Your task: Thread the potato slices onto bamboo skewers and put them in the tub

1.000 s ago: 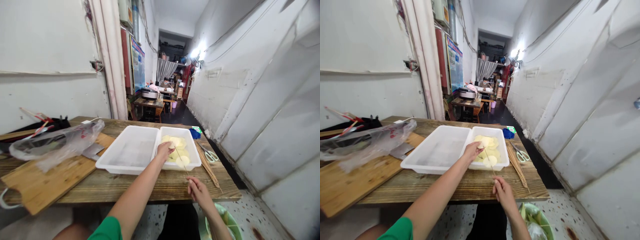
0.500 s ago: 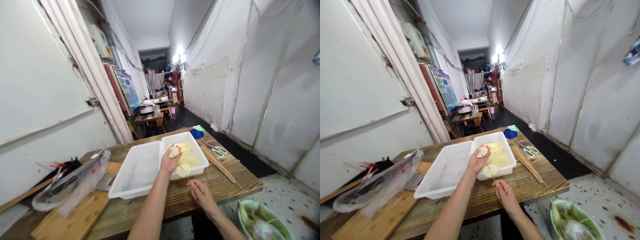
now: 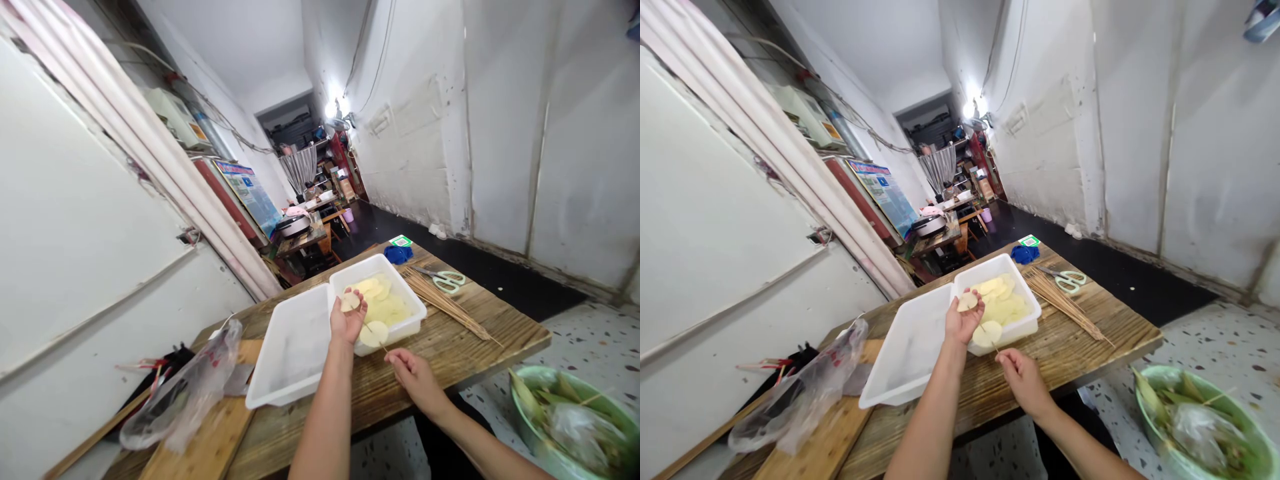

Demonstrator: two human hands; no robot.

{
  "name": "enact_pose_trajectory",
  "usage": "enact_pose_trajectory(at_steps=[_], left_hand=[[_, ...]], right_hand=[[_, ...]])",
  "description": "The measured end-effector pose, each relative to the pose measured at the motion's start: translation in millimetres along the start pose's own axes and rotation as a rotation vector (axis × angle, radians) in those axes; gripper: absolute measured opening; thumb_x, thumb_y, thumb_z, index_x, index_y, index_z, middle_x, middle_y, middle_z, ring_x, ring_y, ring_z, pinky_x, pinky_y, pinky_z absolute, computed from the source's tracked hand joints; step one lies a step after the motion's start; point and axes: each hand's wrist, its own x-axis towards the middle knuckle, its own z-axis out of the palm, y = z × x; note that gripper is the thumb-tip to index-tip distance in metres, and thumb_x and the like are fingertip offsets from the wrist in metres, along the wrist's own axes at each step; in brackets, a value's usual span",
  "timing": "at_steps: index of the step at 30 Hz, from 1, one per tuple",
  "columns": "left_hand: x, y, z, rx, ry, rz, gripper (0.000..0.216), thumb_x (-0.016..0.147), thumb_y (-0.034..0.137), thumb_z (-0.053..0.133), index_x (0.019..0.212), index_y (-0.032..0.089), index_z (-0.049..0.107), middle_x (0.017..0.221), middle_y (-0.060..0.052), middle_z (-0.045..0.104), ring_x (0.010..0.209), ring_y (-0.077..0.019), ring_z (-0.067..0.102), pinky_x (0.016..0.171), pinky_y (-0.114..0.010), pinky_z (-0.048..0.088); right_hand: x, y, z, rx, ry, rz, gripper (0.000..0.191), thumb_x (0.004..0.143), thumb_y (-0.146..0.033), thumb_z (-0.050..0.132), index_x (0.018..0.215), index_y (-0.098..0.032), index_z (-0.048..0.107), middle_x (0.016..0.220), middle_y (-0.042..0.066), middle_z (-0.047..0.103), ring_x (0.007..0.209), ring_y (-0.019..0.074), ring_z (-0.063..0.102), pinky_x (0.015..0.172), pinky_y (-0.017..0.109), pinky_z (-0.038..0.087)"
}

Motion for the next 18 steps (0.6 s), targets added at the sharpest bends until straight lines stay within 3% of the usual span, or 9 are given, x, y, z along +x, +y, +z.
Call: enact_pose_trajectory(at_steps=[4,9,14,18], left_hand=[[-1.3,0.1,1.4,0.073,-0.035,0.048,0.033,0.093,0.038,0.037,0.096,0.016,0.062,0.106,-0.013,0.063,0.092,-0.0189,0.063,0.076,-0.033,0.054],[-1.9,-1.5,2.8,0.155,0.013,0.107,0.035,0.095,0.038,0.034,0.098,0.018,0.062,0.112,-0.012,0.063,0.1,-0.0196,0.063,0.081,-0.035,0.054],[-1.6,-1.6,1.8,0.11,0.012,0.084,0.027,0.094,0.029,0.04,0.099,0.013,0.061,0.107,-0.015,0.065,0.101,-0.0205,0.063,0.082,-0.033,0.055],[-1.7,-2.1,0.6,0.103,0.109,0.037,0.022,0.092,0.024,0.044,0.103,0.01,0.057,0.099,-0.016,0.067,0.094,-0.021,0.066,0.077,-0.033,0.057]], right_hand=[[1.0,-4.4,1.0,-0.118,0.047,-0.064,0.033,0.087,-0.046,0.046,0.084,-0.017,0.062,0.057,-0.002,0.048,0.052,0.0118,0.04,0.048,0.023,0.028],[3.0,-8.0,3.7,-0.163,0.084,-0.09,0.032,0.087,-0.043,0.045,0.08,-0.017,0.063,0.063,0.001,0.057,0.058,0.0149,0.048,0.052,0.025,0.033],[5.6,-8.1,5.2,-0.208,0.101,-0.13,0.032,0.088,-0.04,0.044,0.079,-0.017,0.064,0.067,0.003,0.062,0.063,0.0174,0.054,0.061,0.027,0.038],[6.9,-6.7,4.1,-0.238,0.096,-0.134,0.032,0.087,-0.039,0.044,0.077,-0.017,0.065,0.065,0.003,0.063,0.063,0.018,0.055,0.061,0.028,0.039]])
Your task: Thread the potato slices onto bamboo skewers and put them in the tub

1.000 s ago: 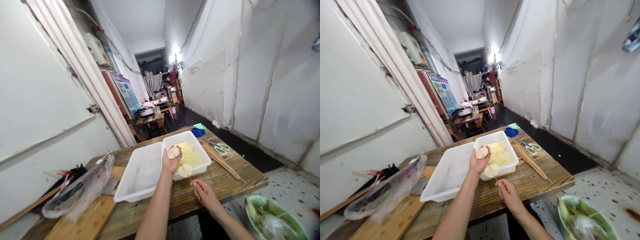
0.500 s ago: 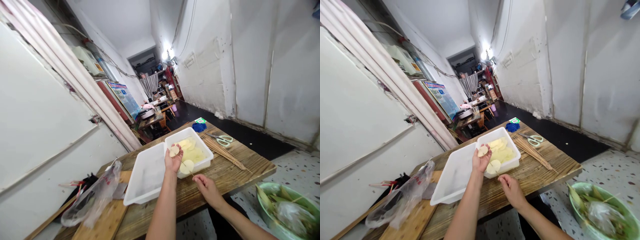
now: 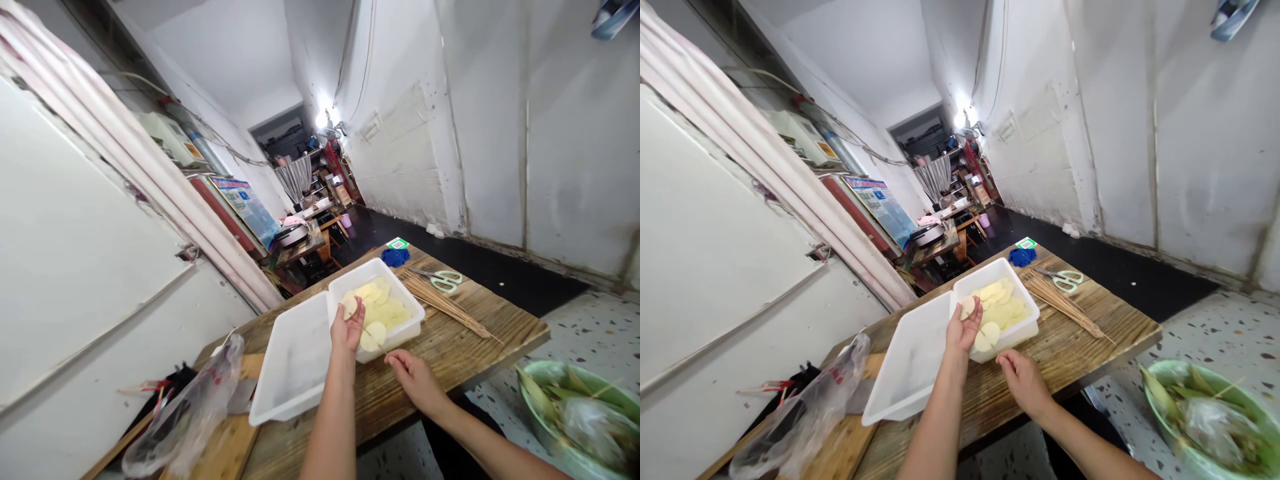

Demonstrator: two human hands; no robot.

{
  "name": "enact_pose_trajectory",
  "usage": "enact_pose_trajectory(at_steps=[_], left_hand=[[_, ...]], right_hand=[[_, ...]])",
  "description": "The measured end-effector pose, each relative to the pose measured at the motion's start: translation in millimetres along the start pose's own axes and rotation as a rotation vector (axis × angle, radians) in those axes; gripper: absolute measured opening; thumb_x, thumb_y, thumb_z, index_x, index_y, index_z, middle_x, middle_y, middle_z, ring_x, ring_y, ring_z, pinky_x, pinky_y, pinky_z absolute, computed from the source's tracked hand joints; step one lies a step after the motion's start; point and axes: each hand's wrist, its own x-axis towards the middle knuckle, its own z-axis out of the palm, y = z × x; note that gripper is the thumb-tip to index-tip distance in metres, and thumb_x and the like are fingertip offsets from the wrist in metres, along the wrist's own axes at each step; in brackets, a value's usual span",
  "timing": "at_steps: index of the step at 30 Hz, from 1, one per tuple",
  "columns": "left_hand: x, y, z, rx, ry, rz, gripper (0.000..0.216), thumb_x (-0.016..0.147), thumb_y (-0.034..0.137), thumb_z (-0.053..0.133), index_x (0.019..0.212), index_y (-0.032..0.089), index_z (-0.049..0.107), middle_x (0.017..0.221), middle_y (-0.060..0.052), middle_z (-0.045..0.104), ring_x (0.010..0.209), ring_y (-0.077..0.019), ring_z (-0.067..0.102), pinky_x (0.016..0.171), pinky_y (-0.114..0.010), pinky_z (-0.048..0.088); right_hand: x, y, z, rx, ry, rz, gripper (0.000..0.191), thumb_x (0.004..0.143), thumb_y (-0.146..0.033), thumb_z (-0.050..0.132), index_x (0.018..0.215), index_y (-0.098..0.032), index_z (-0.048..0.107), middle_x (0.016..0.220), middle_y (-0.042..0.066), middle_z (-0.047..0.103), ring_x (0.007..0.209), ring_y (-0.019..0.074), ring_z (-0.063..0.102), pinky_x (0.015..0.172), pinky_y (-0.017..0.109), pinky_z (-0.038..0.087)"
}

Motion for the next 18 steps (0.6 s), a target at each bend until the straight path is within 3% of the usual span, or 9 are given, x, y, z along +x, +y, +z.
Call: enact_pose_trajectory(at_steps=[4,10,18], left_hand=[[-0.4,0.4,0.1,0.026,0.082,-0.021,0.019,0.091,0.019,0.044,0.103,0.01,0.055,0.097,-0.016,0.067,0.09,-0.0199,0.067,0.074,-0.031,0.058],[-0.1,3.5,0.2,0.022,0.065,-0.074,0.022,0.092,0.02,0.037,0.103,0.011,0.054,0.096,-0.015,0.066,0.089,-0.0189,0.068,0.077,-0.035,0.058],[0.2,0.3,1.4,0.092,0.052,-0.099,0.019,0.091,0.021,0.042,0.102,0.012,0.054,0.094,-0.015,0.067,0.088,-0.0206,0.068,0.078,-0.039,0.057]], right_hand=[[-0.1,0.6,-0.2,0.002,0.012,0.007,0.032,0.086,-0.039,0.045,0.078,-0.018,0.068,0.068,0.004,0.066,0.063,0.019,0.057,0.06,0.028,0.04],[-0.1,-1.4,-0.5,-0.005,0.017,-0.012,0.031,0.086,-0.036,0.044,0.079,-0.018,0.069,0.075,0.006,0.07,0.069,0.021,0.061,0.066,0.03,0.042],[4.2,-5.5,-0.5,-0.058,0.043,-0.019,0.033,0.086,-0.036,0.043,0.077,-0.018,0.07,0.07,0.006,0.069,0.065,0.0197,0.06,0.062,0.028,0.041]])
